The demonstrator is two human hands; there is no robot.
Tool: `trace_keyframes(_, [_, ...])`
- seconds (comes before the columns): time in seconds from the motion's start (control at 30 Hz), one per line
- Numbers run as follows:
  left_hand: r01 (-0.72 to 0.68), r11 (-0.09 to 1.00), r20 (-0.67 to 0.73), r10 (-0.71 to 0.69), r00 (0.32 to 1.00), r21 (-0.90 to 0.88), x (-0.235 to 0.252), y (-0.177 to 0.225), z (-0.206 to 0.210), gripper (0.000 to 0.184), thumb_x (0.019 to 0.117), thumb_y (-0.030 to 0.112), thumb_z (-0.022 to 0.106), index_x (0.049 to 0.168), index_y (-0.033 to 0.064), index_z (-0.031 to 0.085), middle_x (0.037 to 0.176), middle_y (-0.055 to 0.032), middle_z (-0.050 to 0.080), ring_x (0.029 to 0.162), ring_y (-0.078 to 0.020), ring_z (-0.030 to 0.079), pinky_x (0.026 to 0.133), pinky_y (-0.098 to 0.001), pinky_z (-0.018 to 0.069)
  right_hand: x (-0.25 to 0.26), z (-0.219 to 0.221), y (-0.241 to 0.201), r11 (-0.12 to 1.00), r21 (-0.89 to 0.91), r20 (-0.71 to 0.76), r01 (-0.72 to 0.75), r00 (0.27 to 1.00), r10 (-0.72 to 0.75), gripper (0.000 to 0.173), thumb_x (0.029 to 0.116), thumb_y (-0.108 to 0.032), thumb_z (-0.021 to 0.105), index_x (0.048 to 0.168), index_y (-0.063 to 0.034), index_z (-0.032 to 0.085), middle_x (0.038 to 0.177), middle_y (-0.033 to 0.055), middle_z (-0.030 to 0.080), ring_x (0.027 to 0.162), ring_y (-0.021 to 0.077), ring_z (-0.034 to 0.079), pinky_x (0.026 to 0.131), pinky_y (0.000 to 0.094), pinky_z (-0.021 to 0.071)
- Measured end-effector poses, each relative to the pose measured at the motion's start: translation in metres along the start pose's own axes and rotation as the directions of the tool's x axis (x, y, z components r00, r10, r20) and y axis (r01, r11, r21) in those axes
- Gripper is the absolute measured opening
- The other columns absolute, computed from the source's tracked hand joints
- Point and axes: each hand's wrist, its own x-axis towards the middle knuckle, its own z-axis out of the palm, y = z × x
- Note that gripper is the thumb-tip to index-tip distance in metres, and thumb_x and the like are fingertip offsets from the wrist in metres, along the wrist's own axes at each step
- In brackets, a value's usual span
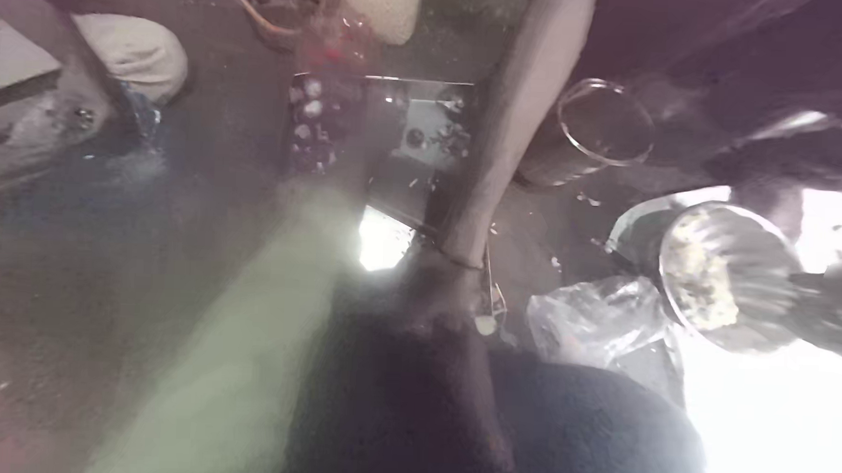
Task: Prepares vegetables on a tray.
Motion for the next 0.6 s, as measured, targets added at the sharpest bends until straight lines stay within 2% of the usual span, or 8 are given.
trace_keyframes(0.03, [-0.129,0.988,0.26,0.102,0.96,0.087,0.015,-0.015,0.015,0.033,0.0793,-0.024,0.057,0.108,-0.0118,0.07,0.121,-0.032,0.066,0.115,-0.047,0.064,0.099,-0.0624,0.0509,0.0,0.001,0.0,0.998,0.052,-0.003,0.025,1.0,-0.025,0.027,0.103,-0.024,0.062,0.12,-0.0035,0.069,0.095,0.0038,0.075,0.085,0.0117,0.072,0.08,0.0344,0.0625])
trace_keyframes(0.07, [-0.286,0.951,0.553,0.174,0.815,0.122,0.038,-0.031,0.024,0.038,0.0854,-0.007,0.066,0.123,-0.0097,0.064,0.133,-0.0326,0.059,0.125,-0.0467,0.059,0.103,-0.0595,0.0501,0.0,0.001,0.003,0.996,0.077,0.005,0.045,0.999,-0.046,0.025,0.1045,-0.02,0.058,0.117,-0.0011,0.07,0.097,0.0044,0.075,0.088,0.011,0.072,0.083,0.0327,0.0622])
trace_keyframes(0.13, [-0.324,0.945,0.752,0.188,0.632,0.036,0.068,-0.053,0.048,0.045,0.0957,0.012,0.068,0.135,-0.0082,0.059,0.143,-0.0327,0.054,0.133,-0.047,0.054,0.108,-0.0589,0.0471,0.002,0.0,0.003,0.997,0.056,0.014,0.046,0.999,-0.046,0.024,0.1051,-0.013,0.058,0.118,0.0055,0.066,0.098,0.007,0.074,0.088,0.008,0.071,0.085,0.028,0.0601])
trace_keyframes(0.23, [-0.16,0.98,0.698,0.195,0.689,-0.116,0.082,-0.072,0.077,0.041,0.1008,0.019,0.063,0.135,-0.0035,0.061,0.138,-0.0262,0.06,0.129,-0.0403,0.058,0.109,-0.0561,0.0467,0.005,0.002,0.011,0.986,0.039,-0.047,0.164,0.986,-0.162,0.029,0.101,-0.012,0.061,0.12,0.0094,0.063,0.092,0.0046,0.073,0.08,0.0027,0.069,0.078,0.0232,0.0602])
trace_keyframes(0.3, [-0.221,0.944,0.488,0.316,0.814,-0.244,0.083,-0.088,0.101,0.038,0.0949,0.027,0.066,0.124,0.0029,0.07,0.128,-0.0206,0.067,0.123,-0.0358,0.063,0.105,-0.0531,0.0512,0.003,0.002,0.002,0.974,0.137,-0.078,0.182,0.982,-0.173,0.026,0.1028,-0.013,0.056,0.118,0.0064,0.062,0.088,0.0,0.072,0.074,0.0013,0.068,0.072,0.022,0.0599])
trace_keyframes(0.37, [-0.258,0.905,0.403,0.386,0.83,-0.338,0.079,-0.093,0.086,0.044,0.094,0.027,0.068,0.133,0.0068,0.066,0.137,-0.0181,0.063,0.13,-0.0328,0.058,0.11,-0.0493,0.048,0.0,-0.002,-0.002,0.966,0.196,-0.038,0.171,0.985,-0.167,0.031,0.1071,-0.019,0.05,0.125,0.0044,0.059,0.092,0.0021,0.073,0.075,0.0055,0.069,0.07,0.0257,0.0612])
trace_keyframes(0.47, [-0.344,0.82,0.393,0.534,0.749,-0.458,0.059,-0.09,0.053,0.055,0.0873,0.015,0.074,0.141,0.0096,0.062,0.137,-0.0192,0.063,0.128,-0.0332,0.059,0.109,-0.0497,0.0491,-0.005,-0.002,-0.001,0.96,0.207,-0.014,0.187,0.982,-0.189,0.034,0.1067,-0.023,0.047,0.127,0.0029,0.056,0.085,0.0008,0.069,0.065,0.0056,0.064,0.059,0.0254,0.0584])
trace_keyframes(0.6, [-0.457,0.731,0.471,0.679,0.564,-0.506,0.023,-0.08,0.017,0.049,0.094,0.028,0.072,0.137,0.0061,0.063,0.117,-0.019,0.071,0.112,-0.0337,0.068,0.097,-0.0538,0.0544,-0.011,0.0,-0.006,0.964,0.153,-0.011,0.217,0.976,-0.218,0.03,0.108,-0.02,0.048,0.121,0.0042,0.06,0.079,0.001,0.066,0.061,0.0054,0.062,0.058,0.0259,0.057])
